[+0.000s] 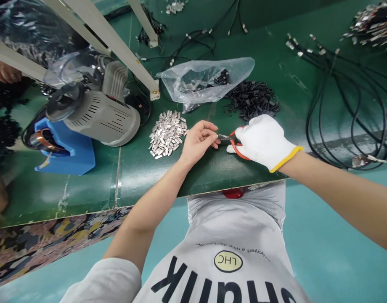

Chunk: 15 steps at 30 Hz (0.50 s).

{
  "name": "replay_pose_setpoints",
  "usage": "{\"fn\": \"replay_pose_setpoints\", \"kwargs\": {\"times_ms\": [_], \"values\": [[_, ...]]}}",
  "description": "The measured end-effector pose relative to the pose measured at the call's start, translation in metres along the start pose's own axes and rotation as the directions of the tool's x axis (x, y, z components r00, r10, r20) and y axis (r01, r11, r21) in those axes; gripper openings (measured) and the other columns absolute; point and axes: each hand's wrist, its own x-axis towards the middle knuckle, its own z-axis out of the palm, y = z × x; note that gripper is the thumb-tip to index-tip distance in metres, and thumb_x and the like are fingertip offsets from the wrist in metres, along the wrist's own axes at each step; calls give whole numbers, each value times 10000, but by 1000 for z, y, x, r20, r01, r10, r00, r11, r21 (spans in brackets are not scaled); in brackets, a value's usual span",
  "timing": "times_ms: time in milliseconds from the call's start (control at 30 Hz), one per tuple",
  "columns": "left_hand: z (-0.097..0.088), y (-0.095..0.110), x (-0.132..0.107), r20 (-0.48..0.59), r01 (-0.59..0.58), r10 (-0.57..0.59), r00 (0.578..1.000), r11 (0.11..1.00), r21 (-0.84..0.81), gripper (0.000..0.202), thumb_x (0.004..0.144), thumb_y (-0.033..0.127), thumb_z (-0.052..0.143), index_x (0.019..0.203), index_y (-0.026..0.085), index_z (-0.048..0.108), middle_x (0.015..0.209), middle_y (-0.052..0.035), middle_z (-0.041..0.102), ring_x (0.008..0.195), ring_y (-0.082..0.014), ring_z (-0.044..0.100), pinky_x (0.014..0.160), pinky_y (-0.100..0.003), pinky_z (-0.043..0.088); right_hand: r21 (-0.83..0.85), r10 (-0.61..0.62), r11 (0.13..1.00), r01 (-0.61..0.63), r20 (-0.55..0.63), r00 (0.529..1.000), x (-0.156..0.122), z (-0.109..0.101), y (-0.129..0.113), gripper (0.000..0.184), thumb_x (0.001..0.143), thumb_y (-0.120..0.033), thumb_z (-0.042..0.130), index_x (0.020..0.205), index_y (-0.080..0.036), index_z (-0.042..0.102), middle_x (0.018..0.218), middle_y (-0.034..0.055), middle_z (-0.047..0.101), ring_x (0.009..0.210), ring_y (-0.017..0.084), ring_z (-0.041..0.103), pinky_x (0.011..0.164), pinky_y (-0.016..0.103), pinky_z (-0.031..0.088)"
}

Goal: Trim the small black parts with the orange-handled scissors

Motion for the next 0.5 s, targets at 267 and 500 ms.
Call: {"fn": "replay_pose_setpoints", "kwargs": {"times_ms": [267, 500], "values": [[1, -2, 0, -31, 30, -30, 999, 999, 18, 199, 833, 209, 693, 991, 182, 575, 707, 22, 681, 611, -108, 677, 617, -226, 549, 35, 45, 998, -47, 48, 998, 1, -1, -2, 604, 1042, -552, 291, 882, -107, 667, 735, 186, 646, 711, 253, 545, 673, 368, 107], [0, 0, 1, -40, 65, -68, 997, 996, -59, 217, 795, 229, 702, 976, 177, 594, 686, 13, 698, 548, -106, 643, 582, -235, 524, 41, 98, 994, -100, 37, 994, 1, 10, -3, 665, 1025, -635, 253, 893, -144, 681, 722, 145, 650, 683, 262, 567, 663, 361, 151]]}}
